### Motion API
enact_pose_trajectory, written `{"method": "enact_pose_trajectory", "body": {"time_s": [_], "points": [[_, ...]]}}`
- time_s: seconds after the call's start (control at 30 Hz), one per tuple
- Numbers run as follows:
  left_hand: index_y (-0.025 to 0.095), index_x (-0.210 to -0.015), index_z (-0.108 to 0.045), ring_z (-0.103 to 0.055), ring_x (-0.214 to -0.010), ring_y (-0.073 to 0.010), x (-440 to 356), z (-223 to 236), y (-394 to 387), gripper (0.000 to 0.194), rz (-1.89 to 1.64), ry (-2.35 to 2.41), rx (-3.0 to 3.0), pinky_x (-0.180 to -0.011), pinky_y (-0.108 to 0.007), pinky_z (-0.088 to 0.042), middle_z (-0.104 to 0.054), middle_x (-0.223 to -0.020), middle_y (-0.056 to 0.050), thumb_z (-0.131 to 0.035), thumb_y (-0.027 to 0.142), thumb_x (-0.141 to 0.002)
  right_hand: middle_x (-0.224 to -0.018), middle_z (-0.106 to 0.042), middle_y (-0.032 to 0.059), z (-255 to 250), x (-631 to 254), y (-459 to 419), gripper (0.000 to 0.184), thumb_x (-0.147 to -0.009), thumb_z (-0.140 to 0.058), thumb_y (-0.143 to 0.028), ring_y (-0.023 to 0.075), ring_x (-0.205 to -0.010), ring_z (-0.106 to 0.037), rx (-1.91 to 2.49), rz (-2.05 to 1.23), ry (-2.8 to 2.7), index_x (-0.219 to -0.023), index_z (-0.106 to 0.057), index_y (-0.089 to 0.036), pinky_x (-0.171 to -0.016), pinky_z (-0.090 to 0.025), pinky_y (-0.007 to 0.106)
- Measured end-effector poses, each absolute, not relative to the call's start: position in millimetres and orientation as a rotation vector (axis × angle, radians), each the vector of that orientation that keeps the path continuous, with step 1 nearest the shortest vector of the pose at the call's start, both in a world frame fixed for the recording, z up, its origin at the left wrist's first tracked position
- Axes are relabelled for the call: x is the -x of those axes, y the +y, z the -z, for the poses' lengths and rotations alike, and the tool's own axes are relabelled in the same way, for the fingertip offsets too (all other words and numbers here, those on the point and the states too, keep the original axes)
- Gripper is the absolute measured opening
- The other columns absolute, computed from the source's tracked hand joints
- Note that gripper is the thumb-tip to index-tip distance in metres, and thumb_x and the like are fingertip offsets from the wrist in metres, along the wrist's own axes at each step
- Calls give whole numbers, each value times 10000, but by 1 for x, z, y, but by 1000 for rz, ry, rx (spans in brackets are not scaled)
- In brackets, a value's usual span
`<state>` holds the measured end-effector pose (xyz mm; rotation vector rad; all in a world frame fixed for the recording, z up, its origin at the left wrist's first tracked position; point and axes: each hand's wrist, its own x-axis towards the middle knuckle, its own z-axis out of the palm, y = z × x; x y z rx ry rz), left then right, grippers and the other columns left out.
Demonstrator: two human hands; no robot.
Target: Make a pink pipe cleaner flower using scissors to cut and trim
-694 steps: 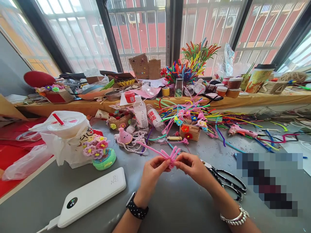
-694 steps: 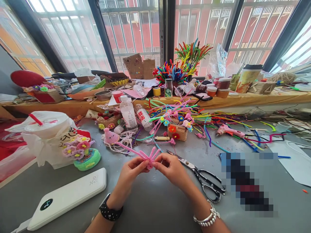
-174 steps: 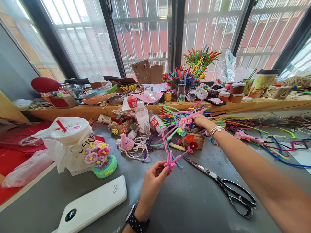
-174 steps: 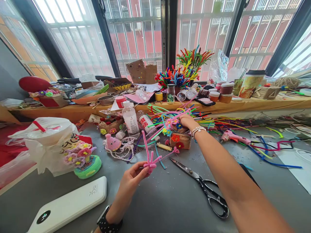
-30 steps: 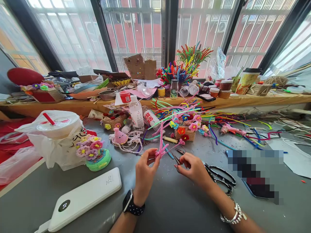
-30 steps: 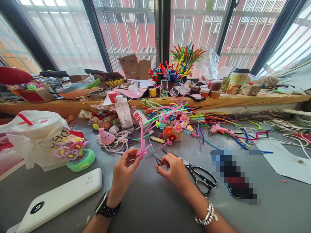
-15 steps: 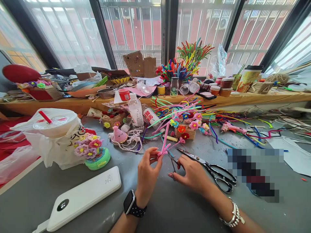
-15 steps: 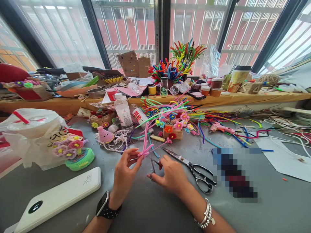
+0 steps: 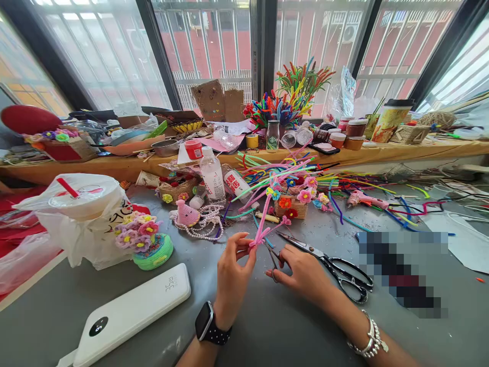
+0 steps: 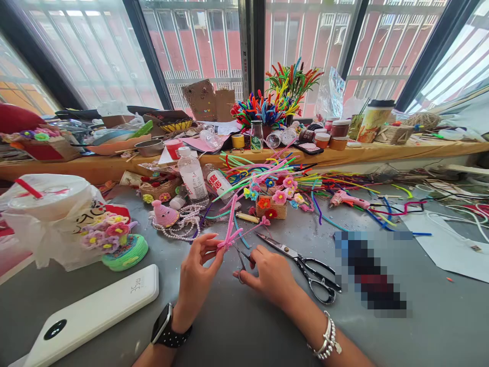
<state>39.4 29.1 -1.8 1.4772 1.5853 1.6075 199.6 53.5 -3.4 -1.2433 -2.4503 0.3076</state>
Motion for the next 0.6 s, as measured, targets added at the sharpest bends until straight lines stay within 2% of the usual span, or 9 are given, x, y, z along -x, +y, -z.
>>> {"method": "enact_pose_trajectory", "body": {"time_s": [0.6], "points": [[196,-973,-480,-614,-731,-148,-39,3,30,265,-1576,1591,-1536,-691,-288,-518,-603,-790,-16,-552,192,-717,-690,-553,2,7,-201,57,288,-804,-444,-423,132,-585,-527,1206,-296,-2498,-667,-538,-188,-523,-344,224]]}}
